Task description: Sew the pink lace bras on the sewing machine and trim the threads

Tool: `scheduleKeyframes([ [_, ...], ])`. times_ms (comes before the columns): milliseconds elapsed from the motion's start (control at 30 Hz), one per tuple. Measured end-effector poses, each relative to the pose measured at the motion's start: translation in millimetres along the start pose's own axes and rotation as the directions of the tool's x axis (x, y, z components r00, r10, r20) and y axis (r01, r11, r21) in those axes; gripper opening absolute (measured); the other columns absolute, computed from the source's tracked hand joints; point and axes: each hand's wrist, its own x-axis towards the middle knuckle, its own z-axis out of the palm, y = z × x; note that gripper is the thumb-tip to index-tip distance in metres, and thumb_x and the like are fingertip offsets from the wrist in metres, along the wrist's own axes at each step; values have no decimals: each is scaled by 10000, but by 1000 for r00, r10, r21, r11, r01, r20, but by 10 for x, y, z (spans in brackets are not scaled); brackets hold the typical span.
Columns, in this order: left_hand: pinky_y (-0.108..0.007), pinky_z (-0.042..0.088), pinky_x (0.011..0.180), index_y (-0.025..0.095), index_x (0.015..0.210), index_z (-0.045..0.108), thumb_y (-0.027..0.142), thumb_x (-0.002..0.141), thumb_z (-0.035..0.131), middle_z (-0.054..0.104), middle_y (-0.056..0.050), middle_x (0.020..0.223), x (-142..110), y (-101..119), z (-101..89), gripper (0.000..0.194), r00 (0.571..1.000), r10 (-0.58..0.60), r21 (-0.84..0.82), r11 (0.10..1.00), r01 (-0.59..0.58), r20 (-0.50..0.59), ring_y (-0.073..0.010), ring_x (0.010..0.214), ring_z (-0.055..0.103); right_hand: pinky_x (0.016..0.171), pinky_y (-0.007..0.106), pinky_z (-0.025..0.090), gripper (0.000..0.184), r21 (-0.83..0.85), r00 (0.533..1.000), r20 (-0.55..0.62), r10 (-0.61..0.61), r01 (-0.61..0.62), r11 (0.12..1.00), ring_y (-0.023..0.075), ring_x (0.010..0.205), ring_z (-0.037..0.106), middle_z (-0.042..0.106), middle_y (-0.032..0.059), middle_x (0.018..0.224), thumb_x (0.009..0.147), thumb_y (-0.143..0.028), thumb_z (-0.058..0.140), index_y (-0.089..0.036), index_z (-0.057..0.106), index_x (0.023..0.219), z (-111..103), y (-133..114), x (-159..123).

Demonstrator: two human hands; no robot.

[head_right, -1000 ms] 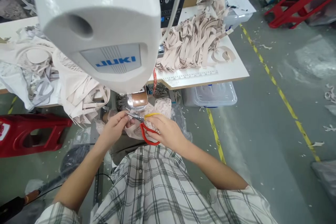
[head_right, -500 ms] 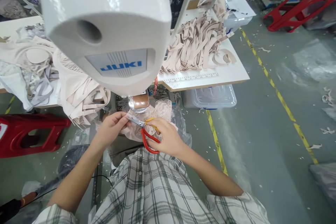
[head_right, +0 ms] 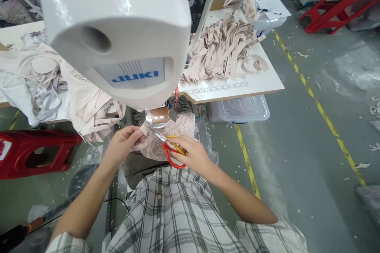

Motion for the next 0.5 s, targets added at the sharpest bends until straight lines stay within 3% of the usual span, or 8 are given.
scheduleKeyframes([
  [67,-222,451,624,197,851,685,414,927,549,714,-21,815,7,-21,-17,267,998,53,48,998,-51,-40,-132,706,597,676,307,543,313,-24,999,17,36,-36,999,159,718,660,733,38,1074,868,-261,636,-290,665,1179,-111,69,-69],
  [167,-248,468,688,202,925,705,372,927,537,726,-40,882,17,-88,-56,240,964,229,325,930,-175,-134,-161,782,636,624,306,519,310,-122,986,87,144,-133,984,160,660,631,734,41,1012,864,-331,639,-279,672,1168,-384,217,-86],
  [267,-259,465,658,200,1090,684,334,924,511,710,-32,812,37,-133,-89,275,923,352,568,796,-209,-154,-163,711,629,618,334,507,398,-289,953,-25,303,-297,910,216,710,661,738,70,965,853,-433,632,-235,652,1198,-719,466,117],
  [333,-258,477,637,205,1122,674,327,930,483,719,-33,810,65,-119,-115,297,933,347,578,782,-232,-94,-162,685,641,636,360,496,436,-380,925,-180,334,-378,844,268,783,677,735,111,990,855,-471,613,-194,651,1190,-943,698,391],
  [400,-260,500,635,206,1095,681,334,947,448,740,-48,847,113,-79,-157,304,961,278,504,828,-246,13,-170,707,672,691,392,491,424,-450,918,-288,273,-382,808,310,871,673,726,151,1053,867,-448,594,-170,662,1180,-1150,946,722],
  [500,-275,535,668,194,1189,625,335,966,427,759,-69,936,203,-24,-252,330,962,190,382,889,-253,195,-187,790,714,845,450,481,352,-539,959,-265,102,-235,809,341,1019,636,704,196,1126,891,-344,550,-138,695,1136,-1355,1185,1115],
])
